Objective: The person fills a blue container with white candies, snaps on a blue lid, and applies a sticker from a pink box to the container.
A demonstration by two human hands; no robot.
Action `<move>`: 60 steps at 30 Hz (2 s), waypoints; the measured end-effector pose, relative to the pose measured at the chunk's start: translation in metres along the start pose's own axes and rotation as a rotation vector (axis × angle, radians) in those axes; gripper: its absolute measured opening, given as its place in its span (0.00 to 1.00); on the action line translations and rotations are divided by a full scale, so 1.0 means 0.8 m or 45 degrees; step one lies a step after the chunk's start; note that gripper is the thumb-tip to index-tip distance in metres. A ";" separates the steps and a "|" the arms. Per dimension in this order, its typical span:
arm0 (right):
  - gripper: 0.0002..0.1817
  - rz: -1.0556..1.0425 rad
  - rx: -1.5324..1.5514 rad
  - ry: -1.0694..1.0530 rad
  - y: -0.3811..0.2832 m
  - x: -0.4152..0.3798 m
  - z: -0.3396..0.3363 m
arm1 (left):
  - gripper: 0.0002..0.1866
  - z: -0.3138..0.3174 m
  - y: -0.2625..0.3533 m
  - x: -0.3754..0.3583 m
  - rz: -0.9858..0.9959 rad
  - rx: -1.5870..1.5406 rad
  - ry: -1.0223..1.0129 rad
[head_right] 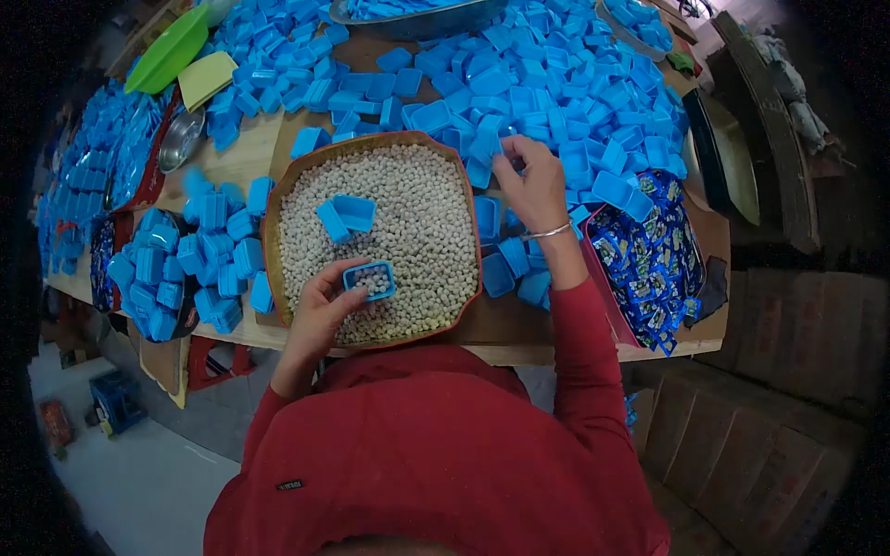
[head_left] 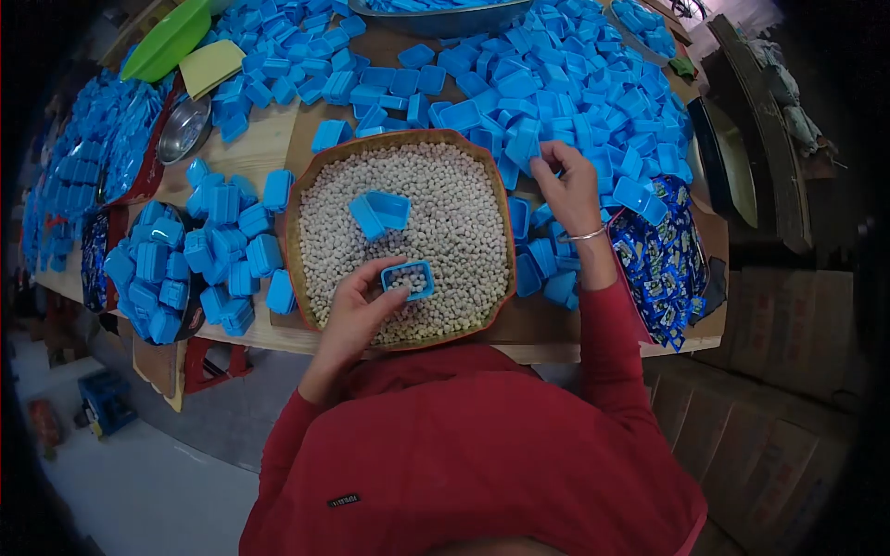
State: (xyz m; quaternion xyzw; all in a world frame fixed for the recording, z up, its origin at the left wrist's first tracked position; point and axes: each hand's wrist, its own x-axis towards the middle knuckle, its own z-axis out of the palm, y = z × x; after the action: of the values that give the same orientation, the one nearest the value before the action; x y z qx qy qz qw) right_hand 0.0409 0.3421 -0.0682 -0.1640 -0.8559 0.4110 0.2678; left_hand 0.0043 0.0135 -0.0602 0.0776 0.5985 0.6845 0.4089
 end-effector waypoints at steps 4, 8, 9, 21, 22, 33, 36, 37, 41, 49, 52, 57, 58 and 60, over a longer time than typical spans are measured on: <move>0.08 0.067 0.074 0.025 0.001 -0.019 0.014 | 0.19 0.003 0.001 0.002 -0.012 -0.022 0.010; 0.09 0.179 0.354 -0.015 -0.005 -0.015 0.011 | 0.18 0.004 0.007 -0.006 0.010 0.026 0.032; 0.11 0.199 0.438 -0.021 -0.010 -0.014 0.011 | 0.18 0.005 0.010 -0.008 0.010 0.047 0.047; 0.15 -0.374 -0.042 -0.207 -0.090 -0.076 0.044 | 0.16 -0.009 -0.002 -0.013 0.049 -0.087 0.129; 0.14 -0.519 -0.094 -0.312 -0.099 -0.085 0.050 | 0.16 -0.014 -0.003 -0.013 0.047 -0.098 0.154; 0.20 -0.082 -1.067 -0.005 0.033 0.028 0.022 | 0.19 -0.028 -0.001 -0.020 0.065 -0.007 0.178; 0.25 -0.179 -0.921 0.018 0.045 0.029 0.022 | 0.26 -0.021 0.007 -0.025 0.104 0.001 0.043; 0.27 -0.158 -0.867 0.057 0.034 0.024 0.019 | 0.28 -0.017 0.015 -0.027 0.094 -0.063 -0.009; 0.20 0.008 -0.301 -0.184 -0.010 -0.002 0.000 | 0.30 -0.014 0.012 -0.020 0.191 -0.105 -0.075; 0.16 -0.765 -0.002 -0.694 -0.150 -0.094 0.038 | 0.29 0.001 0.005 -0.011 0.128 -0.154 -0.168; 0.20 -0.791 -0.043 -0.813 -0.157 -0.103 0.034 | 0.28 -0.003 0.010 -0.015 0.120 -0.118 -0.138; 0.20 -0.819 -0.016 -0.751 -0.146 -0.104 0.033 | 0.27 0.000 0.009 -0.021 0.175 -0.107 -0.154; 0.20 -0.830 0.000 -0.738 -0.144 -0.104 0.032 | 0.26 0.003 0.014 -0.022 0.191 -0.075 -0.148; 0.19 -0.851 0.031 -0.706 -0.141 -0.105 0.033 | 0.26 0.006 0.023 -0.023 0.208 -0.009 -0.171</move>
State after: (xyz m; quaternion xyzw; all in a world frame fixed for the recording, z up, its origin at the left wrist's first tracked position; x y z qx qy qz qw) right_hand 0.0860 0.2149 -0.0202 0.2419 -0.8965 0.3403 0.1480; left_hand 0.0105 0.0061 -0.0361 0.1706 0.5589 0.7109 0.3912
